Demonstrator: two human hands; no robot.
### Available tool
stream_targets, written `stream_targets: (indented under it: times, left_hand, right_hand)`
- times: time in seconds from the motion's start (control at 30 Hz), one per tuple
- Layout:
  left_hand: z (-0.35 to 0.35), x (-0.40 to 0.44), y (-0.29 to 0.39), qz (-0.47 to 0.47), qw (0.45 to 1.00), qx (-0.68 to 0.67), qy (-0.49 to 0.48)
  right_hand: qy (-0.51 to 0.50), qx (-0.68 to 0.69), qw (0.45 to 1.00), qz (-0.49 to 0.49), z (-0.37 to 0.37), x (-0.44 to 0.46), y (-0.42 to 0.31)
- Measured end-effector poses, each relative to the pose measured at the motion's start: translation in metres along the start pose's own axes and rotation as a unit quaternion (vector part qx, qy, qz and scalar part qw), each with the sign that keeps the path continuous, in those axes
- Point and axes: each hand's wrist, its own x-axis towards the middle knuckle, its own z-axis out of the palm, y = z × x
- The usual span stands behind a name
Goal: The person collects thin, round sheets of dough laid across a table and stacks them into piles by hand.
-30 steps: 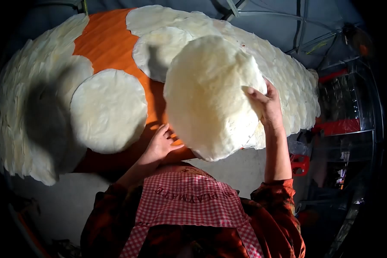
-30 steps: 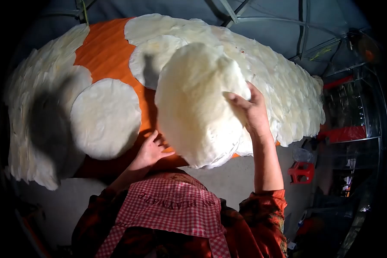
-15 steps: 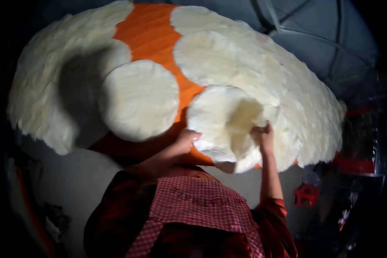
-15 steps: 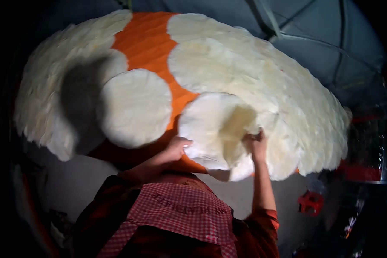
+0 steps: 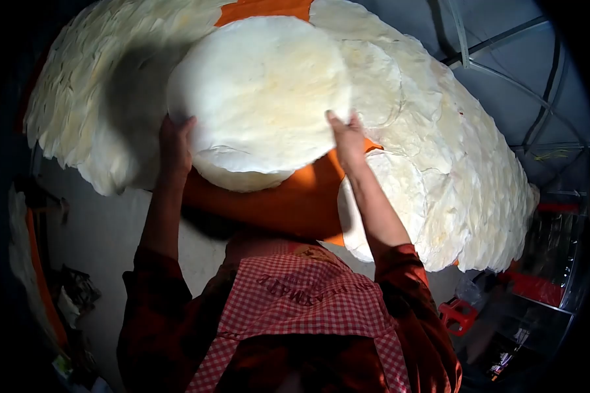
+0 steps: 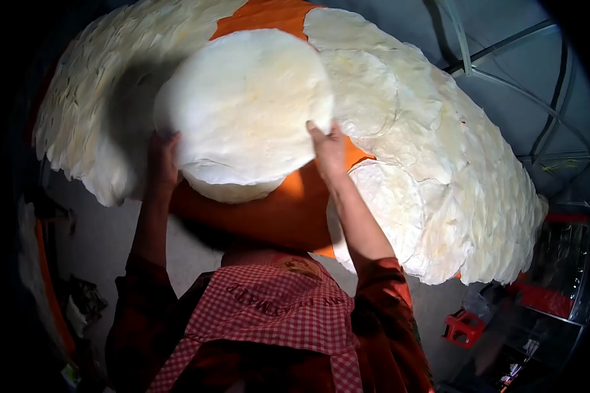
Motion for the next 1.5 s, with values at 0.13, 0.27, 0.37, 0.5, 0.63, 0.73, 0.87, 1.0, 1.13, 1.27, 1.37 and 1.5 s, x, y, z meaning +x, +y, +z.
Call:
stream_targets:
  times: [0.13,0.27,0.37,0.5,0.63,0.73,0.87,1.0,1.13,1.27,1.37,1.5]
  left_hand:
    - [-0.075,0.012,-0.122,-0.028,0.99,0.1,0.094]
    - [-0.11,0.01,-0.157,-0.098,0.978,0.158,0.091]
    - [-0.115,0.011,-0.166,-0.089,0.967,0.22,0.089]
    - [-0.11,0.002,-0.177,-0.018,0.916,0.396,0.068]
    - [-0.097,-0.006,-0.162,-0.035,0.944,0.315,0.095]
    - [-0.091,-0.019,-0.152,-0.117,0.948,0.27,0.126]
    - [-0.076,-0.025,-0.159,-0.151,0.945,0.205,0.205]
    - [-0.09,-0.03,-0.161,-0.177,0.981,0.021,0.076]
    - [-0.067,-0.074,-0.148,-0.213,0.974,-0.04,0.06]
    - [-0.047,-0.109,-0.156,-0.19,0.964,0.185,-0.014]
    - [-0.028,-0.113,-0.114,-0.256,0.951,0.172,-0.018]
    - [-0.088,-0.108,-0.173,-0.112,0.931,0.347,0.014]
  right_hand:
    - [-0.068,-0.193,0.96,0.189,-0.008,0.014,0.096]
    - [-0.037,-0.268,0.951,0.151,0.009,0.012,0.088]
    - [-0.038,-0.23,0.962,0.14,0.002,0.014,0.079]
    - [0.025,-0.559,0.828,-0.023,-0.021,0.021,0.121]
    - [0.136,-0.478,0.865,0.071,-0.002,0.012,0.127]
    - [0.155,-0.349,0.908,0.172,0.008,0.008,0.117]
    - [-0.004,-0.079,0.968,0.238,0.004,0.01,0.092]
    - [-0.036,-0.01,0.959,0.281,0.001,0.003,0.075]
    - [-0.056,0.004,0.976,0.212,-0.039,-0.02,0.05]
    - [-0.103,-0.329,0.888,0.304,-0.1,-0.02,0.065]
    - [0.028,-0.524,0.849,0.069,-0.123,0.001,0.048]
    - [0.295,-0.557,0.763,-0.144,-0.178,0.081,0.054]
